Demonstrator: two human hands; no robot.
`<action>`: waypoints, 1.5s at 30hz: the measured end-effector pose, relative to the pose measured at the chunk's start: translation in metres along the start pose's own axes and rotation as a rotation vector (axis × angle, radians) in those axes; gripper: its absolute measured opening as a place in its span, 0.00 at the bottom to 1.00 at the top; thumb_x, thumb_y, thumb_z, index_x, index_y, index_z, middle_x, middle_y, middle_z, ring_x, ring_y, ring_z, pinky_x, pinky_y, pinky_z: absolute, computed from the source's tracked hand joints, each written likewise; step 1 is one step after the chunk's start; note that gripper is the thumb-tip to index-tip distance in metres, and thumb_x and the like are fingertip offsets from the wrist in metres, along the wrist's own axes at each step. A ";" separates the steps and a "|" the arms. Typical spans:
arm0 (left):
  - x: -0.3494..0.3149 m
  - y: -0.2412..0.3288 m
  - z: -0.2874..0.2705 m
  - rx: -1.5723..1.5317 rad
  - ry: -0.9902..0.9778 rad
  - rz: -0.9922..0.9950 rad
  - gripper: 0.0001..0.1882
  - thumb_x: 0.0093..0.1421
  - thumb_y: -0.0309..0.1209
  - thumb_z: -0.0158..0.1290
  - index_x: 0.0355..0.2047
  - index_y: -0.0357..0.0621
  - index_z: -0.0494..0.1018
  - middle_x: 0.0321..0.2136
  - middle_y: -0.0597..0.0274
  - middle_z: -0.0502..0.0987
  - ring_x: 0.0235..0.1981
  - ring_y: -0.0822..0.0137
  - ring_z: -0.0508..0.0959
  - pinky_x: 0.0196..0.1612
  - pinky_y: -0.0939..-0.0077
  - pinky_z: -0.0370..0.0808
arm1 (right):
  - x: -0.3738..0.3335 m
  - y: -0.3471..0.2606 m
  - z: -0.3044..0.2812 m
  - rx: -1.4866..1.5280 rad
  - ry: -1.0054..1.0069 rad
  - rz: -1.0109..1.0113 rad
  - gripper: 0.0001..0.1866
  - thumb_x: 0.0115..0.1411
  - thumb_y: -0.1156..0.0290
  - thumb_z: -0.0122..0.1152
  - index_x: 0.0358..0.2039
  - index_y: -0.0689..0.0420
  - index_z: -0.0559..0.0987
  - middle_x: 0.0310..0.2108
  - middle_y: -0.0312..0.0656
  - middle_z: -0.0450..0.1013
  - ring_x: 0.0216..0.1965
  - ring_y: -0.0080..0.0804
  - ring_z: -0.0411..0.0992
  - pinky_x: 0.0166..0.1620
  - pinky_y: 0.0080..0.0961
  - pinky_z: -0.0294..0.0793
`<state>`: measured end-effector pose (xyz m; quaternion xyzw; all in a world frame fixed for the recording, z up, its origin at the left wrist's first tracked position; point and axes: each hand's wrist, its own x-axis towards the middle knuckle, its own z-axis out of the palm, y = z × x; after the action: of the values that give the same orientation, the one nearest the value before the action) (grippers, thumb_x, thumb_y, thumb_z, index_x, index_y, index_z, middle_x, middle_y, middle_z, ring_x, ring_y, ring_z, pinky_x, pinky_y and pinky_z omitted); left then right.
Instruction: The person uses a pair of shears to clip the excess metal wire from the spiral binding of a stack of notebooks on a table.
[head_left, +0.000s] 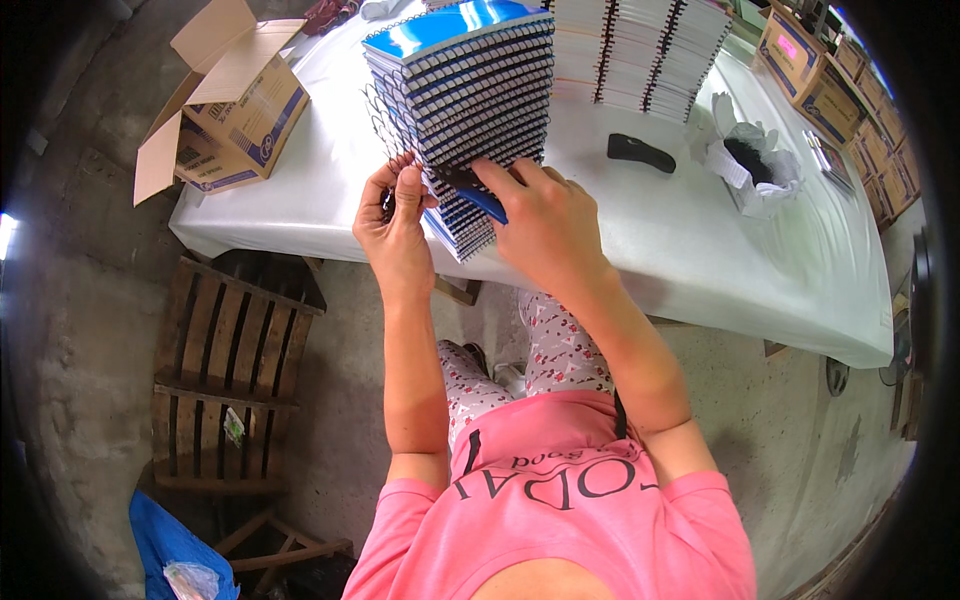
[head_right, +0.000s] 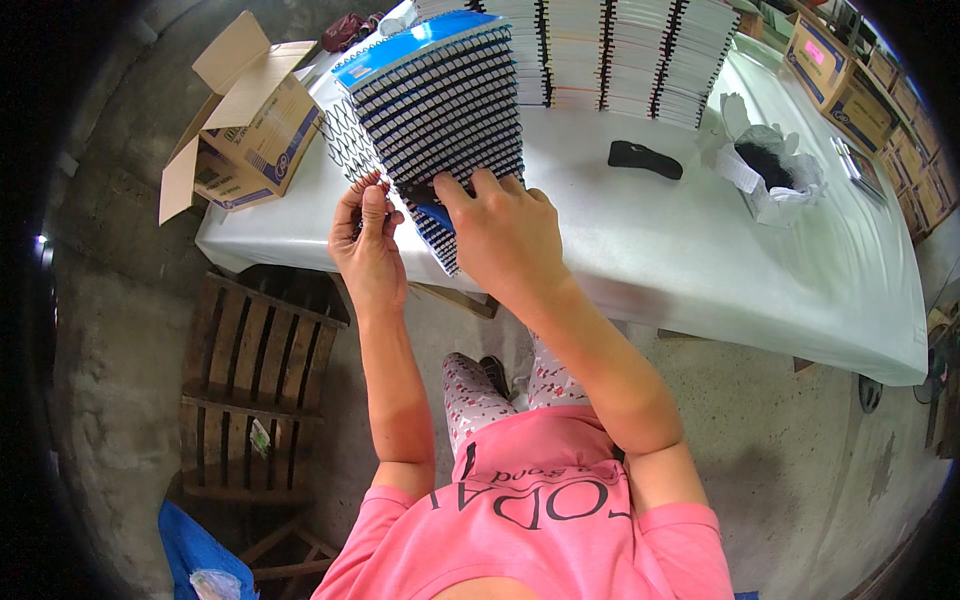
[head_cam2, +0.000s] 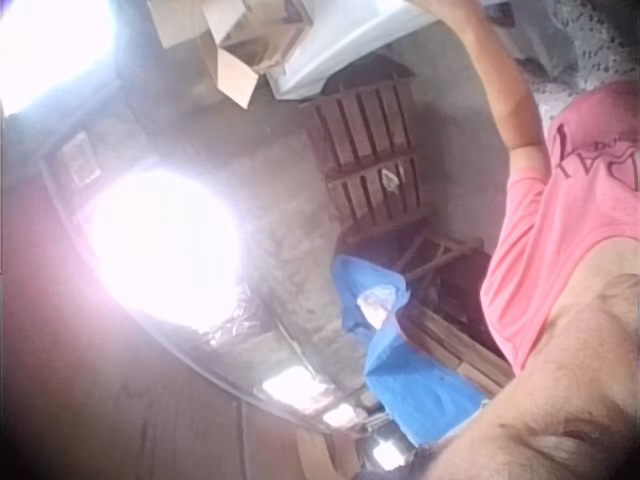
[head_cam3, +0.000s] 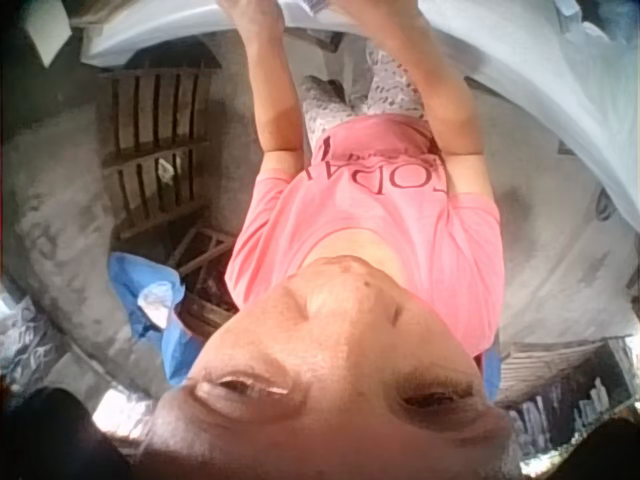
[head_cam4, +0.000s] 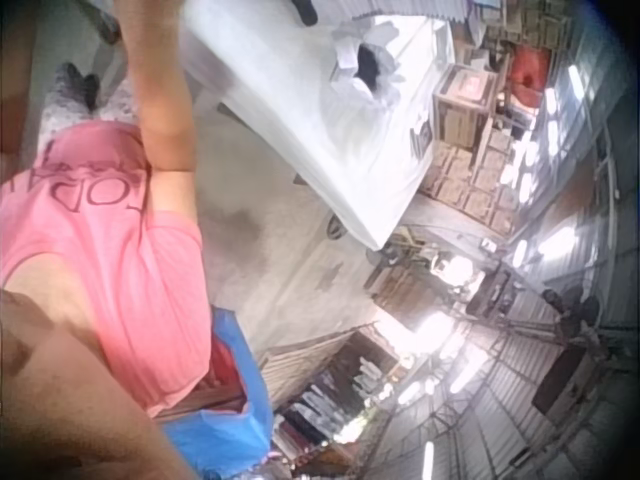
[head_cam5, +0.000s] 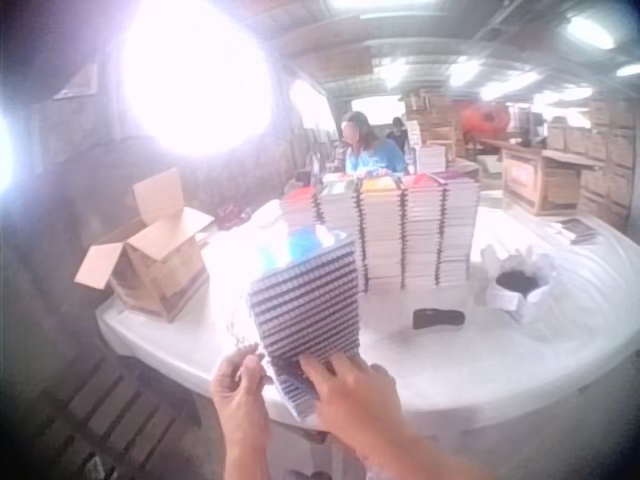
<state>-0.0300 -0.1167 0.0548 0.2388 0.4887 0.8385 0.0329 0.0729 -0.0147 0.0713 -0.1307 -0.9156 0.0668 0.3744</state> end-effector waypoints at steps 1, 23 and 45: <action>0.000 0.000 0.001 0.002 0.004 0.007 0.13 0.61 0.31 0.54 0.42 0.34 0.73 0.33 0.61 0.76 0.30 0.78 0.73 0.30 0.87 0.71 | 0.000 0.001 0.000 0.019 0.007 -0.001 0.19 0.44 0.68 0.66 0.40 0.49 0.76 0.25 0.36 0.72 0.28 0.35 0.74 0.30 0.30 0.73; -0.006 -0.001 0.002 0.175 0.060 0.136 0.10 0.60 0.28 0.55 0.38 0.33 0.74 0.30 0.62 0.75 0.29 0.77 0.73 0.31 0.84 0.72 | 0.005 -0.008 -0.006 0.135 0.012 0.073 0.17 0.45 0.68 0.64 0.39 0.49 0.76 0.30 0.38 0.72 0.33 0.39 0.74 0.34 0.39 0.71; 0.005 0.023 -0.002 -0.341 0.009 -0.203 0.21 0.58 0.37 0.58 0.45 0.34 0.71 0.34 0.60 0.74 0.34 0.74 0.75 0.30 0.86 0.74 | 0.011 -0.004 -0.013 0.044 0.085 0.030 0.22 0.45 0.64 0.67 0.43 0.49 0.76 0.37 0.36 0.70 0.42 0.37 0.69 0.44 0.41 0.63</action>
<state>-0.0308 -0.1288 0.0747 0.1753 0.3612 0.9026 0.1551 0.0741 -0.0152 0.0887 -0.1390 -0.8951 0.0867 0.4148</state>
